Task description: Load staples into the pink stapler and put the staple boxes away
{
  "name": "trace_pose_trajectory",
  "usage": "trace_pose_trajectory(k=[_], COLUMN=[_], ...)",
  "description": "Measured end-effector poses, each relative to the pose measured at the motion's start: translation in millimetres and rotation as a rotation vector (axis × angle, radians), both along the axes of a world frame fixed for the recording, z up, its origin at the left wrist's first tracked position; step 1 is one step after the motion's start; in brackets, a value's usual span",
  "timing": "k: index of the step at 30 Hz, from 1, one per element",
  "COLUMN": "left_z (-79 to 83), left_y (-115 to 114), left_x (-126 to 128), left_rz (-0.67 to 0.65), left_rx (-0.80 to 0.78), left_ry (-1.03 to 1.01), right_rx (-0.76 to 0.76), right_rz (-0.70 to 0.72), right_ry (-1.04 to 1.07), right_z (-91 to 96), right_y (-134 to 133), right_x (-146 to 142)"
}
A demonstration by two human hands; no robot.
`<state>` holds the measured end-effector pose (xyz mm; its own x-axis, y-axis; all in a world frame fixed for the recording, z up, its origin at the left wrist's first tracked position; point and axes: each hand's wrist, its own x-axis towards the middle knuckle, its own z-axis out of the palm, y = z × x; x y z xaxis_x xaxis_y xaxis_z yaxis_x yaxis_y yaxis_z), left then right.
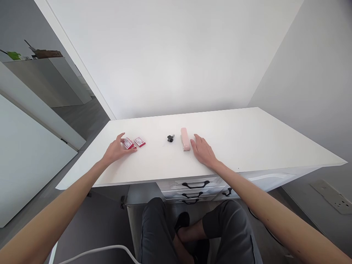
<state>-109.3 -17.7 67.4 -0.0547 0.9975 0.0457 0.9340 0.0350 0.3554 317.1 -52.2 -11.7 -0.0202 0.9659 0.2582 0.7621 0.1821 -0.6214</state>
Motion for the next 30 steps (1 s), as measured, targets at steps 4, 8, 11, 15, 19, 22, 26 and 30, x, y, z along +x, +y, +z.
trace_pose_trajectory(k=[4,8,11,15,19,22,26,30], left_z=[2.2,2.9,-1.2,-13.2,-27.8,-34.3,-37.7,-40.9], left_y=[-2.0,-6.0,-8.9,-10.1,-8.2,-4.8,2.8,10.4], left_x=[-9.0,-23.0,-29.4,-27.4,-14.1,2.3,22.5,28.3], left_rz=[0.037,0.063,0.005,-0.084,-0.165,-0.223,-0.252,-0.185], left_rx=[-0.044,-0.055,-0.020,0.026,0.099,0.144,0.165,0.165], left_ry=[0.008,0.003,0.001,0.069,0.162,0.200,0.227,0.196], right_rx=[-0.002,0.016,0.010,0.028,0.020,0.015,0.021,0.019], right_rz=[0.004,0.002,0.003,0.003,-0.002,-0.001,0.004,-0.004], right_ry=[-0.007,-0.002,-0.005,0.004,-0.010,-0.017,-0.017,-0.031], right_z=[0.9,0.4,-0.8,-2.9,-4.0,-3.7,-2.1,-1.3], right_y=[0.3,1.1,1.7,2.2,2.4,2.4,2.2,2.4], right_x=[0.6,0.9,1.1,1.1,1.5,1.9,1.7,1.0])
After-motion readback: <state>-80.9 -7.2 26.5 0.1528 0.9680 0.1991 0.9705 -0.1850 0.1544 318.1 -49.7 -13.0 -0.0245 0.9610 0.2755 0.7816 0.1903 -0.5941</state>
